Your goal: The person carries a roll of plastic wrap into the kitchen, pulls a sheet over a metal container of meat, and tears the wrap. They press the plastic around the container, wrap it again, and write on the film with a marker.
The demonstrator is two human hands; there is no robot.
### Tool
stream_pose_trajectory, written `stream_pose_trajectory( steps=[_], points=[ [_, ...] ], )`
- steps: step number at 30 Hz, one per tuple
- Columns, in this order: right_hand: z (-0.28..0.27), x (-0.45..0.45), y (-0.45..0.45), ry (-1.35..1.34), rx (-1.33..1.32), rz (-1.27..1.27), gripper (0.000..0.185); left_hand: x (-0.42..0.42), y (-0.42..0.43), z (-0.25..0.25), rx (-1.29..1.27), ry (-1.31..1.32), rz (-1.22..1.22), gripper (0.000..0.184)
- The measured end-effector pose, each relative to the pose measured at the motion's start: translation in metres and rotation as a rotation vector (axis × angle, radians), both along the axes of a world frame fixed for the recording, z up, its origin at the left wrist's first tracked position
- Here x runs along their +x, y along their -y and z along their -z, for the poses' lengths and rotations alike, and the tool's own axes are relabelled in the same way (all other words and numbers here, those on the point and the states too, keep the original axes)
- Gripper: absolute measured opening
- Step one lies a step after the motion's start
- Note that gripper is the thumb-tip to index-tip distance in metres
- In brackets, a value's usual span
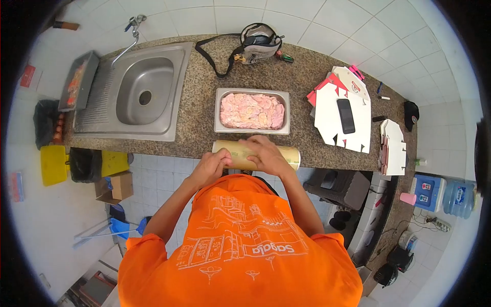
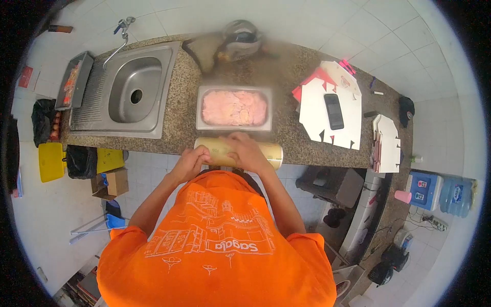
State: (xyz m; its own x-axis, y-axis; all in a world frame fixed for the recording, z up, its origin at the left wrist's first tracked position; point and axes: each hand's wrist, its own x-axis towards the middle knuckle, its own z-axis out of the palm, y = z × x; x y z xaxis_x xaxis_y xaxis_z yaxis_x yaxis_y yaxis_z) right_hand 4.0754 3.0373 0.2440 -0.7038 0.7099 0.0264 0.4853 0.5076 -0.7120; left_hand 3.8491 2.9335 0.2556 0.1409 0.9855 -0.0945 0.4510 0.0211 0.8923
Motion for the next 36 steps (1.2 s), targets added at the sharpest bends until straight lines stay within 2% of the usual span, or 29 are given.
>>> stream_pose_trajectory(
  steps=[2, 6, 8, 11, 15, 17, 21, 23, 27, 30, 34, 36],
  points=[
    [0.012, -0.005, -0.012, -0.048, 0.017, -0.246, 0.018, -0.001, 0.001, -0.003, 0.004, -0.018, 0.026, 0.009],
    [0.005, -0.012, -0.036, -0.012, -0.048, -0.435, 0.015, -0.010, 0.003, -0.001, -0.007, 0.013, 0.067, 0.010],
    [-0.016, -0.016, -0.042, 0.288, -0.198, -0.544, 0.014, -0.013, 0.003, 0.007, 0.002, 0.008, 0.083, 0.010],
    [-0.047, -0.013, -0.023, 0.420, -0.039, -0.585, 0.017, -0.016, 0.000, 0.018, 0.023, 0.106, 0.049, 0.012],
    [-0.034, 0.001, -0.012, 0.339, 0.042, -0.603, 0.016, -0.023, 0.003, 0.022, -0.104, 0.221, 0.075, 0.011],
    [-0.022, 0.008, -0.030, 0.147, 0.196, -0.703, 0.014, -0.025, 0.005, 0.023, -0.141, 0.253, 0.100, 0.010],
    [-0.025, 0.009, -0.046, 0.285, 0.097, -0.718, 0.018, -0.032, 0.008, 0.024, -0.149, 0.244, 0.204, 0.010],
    [-0.060, 0.009, -0.030, 0.603, 0.061, -0.729, 0.022, -0.032, 0.008, 0.025, -0.156, 0.263, 0.211, 0.010],
    [-0.068, 0.034, 0.013, 0.507, 0.213, -0.644, 0.024, -0.036, 0.004, 0.019, -0.161, 0.214, 0.249, 0.011],
    [-0.053, 0.047, 0.007, 0.422, 0.192, -0.541, 0.024, -0.037, 0.002, 0.016, -0.198, 0.206, 0.299, 0.011],
    [-0.035, 0.054, -0.011, 0.363, 0.248, -0.562, 0.021, -0.035, -0.003, 0.014, -0.268, 0.260, 0.322, 0.010],
    [-0.023, 0.061, -0.007, 0.218, 0.491, -0.521, 0.016, -0.036, -0.007, 0.010, -0.247, 0.246, 0.341, 0.007]
  ],
)
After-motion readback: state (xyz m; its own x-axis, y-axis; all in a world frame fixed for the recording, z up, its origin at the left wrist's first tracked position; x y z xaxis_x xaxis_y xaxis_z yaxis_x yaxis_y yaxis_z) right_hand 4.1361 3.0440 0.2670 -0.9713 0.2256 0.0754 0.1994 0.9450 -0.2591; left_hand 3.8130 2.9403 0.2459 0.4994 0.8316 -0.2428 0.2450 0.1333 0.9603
